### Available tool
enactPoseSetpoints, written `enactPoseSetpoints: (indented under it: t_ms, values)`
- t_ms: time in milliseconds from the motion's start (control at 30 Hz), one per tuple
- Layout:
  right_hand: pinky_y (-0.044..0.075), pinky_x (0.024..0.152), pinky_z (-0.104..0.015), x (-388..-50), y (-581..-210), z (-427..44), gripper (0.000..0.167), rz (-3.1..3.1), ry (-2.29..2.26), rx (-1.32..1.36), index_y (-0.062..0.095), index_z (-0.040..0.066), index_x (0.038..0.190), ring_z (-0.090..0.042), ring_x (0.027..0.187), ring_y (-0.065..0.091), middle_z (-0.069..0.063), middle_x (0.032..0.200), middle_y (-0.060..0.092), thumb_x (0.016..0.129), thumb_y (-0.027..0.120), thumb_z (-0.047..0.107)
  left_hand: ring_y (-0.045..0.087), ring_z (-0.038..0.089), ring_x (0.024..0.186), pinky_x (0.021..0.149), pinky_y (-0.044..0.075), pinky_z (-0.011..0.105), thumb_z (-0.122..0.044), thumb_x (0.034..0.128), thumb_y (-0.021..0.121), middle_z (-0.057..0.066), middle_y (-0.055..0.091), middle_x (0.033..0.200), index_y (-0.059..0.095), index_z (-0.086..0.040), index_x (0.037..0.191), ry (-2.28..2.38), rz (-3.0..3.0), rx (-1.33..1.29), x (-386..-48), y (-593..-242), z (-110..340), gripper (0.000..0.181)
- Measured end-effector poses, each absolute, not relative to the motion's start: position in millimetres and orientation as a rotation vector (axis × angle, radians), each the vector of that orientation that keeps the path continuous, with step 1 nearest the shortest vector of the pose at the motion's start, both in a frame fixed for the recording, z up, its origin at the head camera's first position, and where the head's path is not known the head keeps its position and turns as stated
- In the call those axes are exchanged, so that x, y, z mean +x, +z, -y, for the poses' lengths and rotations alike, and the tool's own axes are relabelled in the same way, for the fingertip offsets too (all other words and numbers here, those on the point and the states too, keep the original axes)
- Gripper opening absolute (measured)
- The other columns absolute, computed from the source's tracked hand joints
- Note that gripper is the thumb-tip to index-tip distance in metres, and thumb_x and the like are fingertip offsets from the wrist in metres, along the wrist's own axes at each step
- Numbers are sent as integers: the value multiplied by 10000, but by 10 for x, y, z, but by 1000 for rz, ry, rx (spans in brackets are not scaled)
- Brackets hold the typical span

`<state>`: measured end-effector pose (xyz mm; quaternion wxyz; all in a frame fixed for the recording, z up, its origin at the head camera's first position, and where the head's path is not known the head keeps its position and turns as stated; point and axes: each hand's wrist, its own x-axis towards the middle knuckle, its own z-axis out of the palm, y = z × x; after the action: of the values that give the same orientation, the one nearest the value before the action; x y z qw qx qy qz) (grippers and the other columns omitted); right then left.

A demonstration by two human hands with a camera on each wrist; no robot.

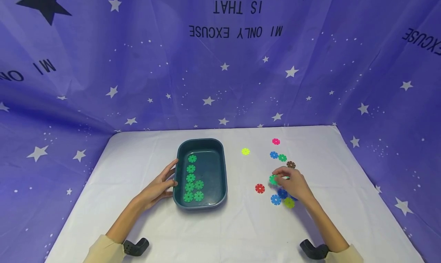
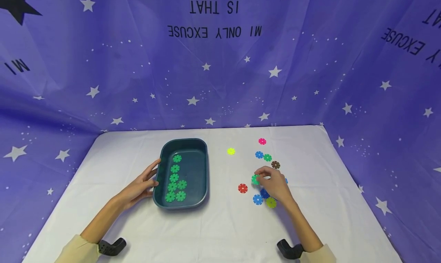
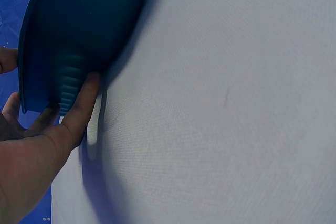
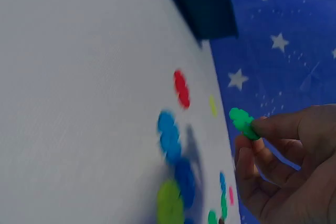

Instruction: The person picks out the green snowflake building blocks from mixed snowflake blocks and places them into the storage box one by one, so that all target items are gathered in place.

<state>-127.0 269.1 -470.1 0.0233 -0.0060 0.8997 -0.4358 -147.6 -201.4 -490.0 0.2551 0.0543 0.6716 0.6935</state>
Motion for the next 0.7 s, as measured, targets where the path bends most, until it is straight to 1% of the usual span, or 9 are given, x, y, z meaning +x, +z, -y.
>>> enactPoseSetpoints:
  t_ms: [100, 233, 333, 400, 467, 567, 700]
  values:
    - [563, 670, -382, -1343, -4627, -2494, 150, -2671, -1510, -40, 702, 17, 1071, -319, 814, 655, -78, 891, 662, 936, 638, 29, 296, 445, 1394, 995, 417, 600, -21, 911, 523, 126, 4, 1657, 97, -347, 1612, 1886, -1822, 131, -1476, -4905, 2008, 883]
    - [577, 753, -436, -1429, -4541, -2196, 173, -2480, -1715, -45, 688, -25, 1097, -389, 871, 658, -126, 920, 657, 936, 635, 6, 289, 453, 1399, 996, 417, 600, -25, 913, 526, 130, -6, 1658, 96, -340, 1613, 1885, -1822, 134, -1472, -4907, 2002, 880]
    - [578, 783, -401, -1477, -4489, -1957, 185, -2393, -1793, -39, 691, -21, 1112, -388, 898, 659, -138, 953, 654, 934, 649, 9, 265, 466, 1407, 998, 415, 601, -23, 921, 517, 144, -28, 1657, 79, -324, 1617, 1880, -1820, 152, -1470, -4904, 2005, 876]
    - [578, 789, -399, -1511, -4462, -1801, 189, -2355, -1835, -47, 697, -18, 1110, -400, 905, 661, -136, 964, 658, 927, 651, -4, 260, 472, 1406, 996, 417, 598, -19, 924, 512, 150, -33, 1656, 76, -319, 1618, 1875, -1823, 160, -1470, -4899, 2007, 872]
    - [580, 778, -395, -1536, -4447, -1647, 191, -2347, -1848, -70, 702, -18, 1103, -392, 887, 664, -135, 961, 664, 921, 647, -20, 257, 473, 1407, 997, 417, 598, -21, 927, 513, 152, -35, 1656, 79, -321, 1617, 1868, -1829, 163, -1471, -4896, 2007, 869]
    - [580, 775, -433, -1573, -4462, -1442, 200, -2319, -1879, -114, 711, -24, 1089, -358, 878, 667, -144, 987, 687, 906, 635, -48, 261, 476, 1401, 998, 412, 605, -19, 931, 507, 157, -36, 1654, 74, -316, 1618, 1863, -1833, 171, -1467, -4891, 2008, 866]
    - [584, 739, -390, -1606, -4477, -1222, 201, -2312, -1867, -185, 727, -9, 1080, -278, 882, 663, -137, 1053, 708, 908, 634, -51, 261, 478, 1400, 999, 409, 610, -16, 931, 502, 159, -35, 1654, 70, -314, 1619, 1865, -1832, 174, -1465, -4892, 2009, 865]
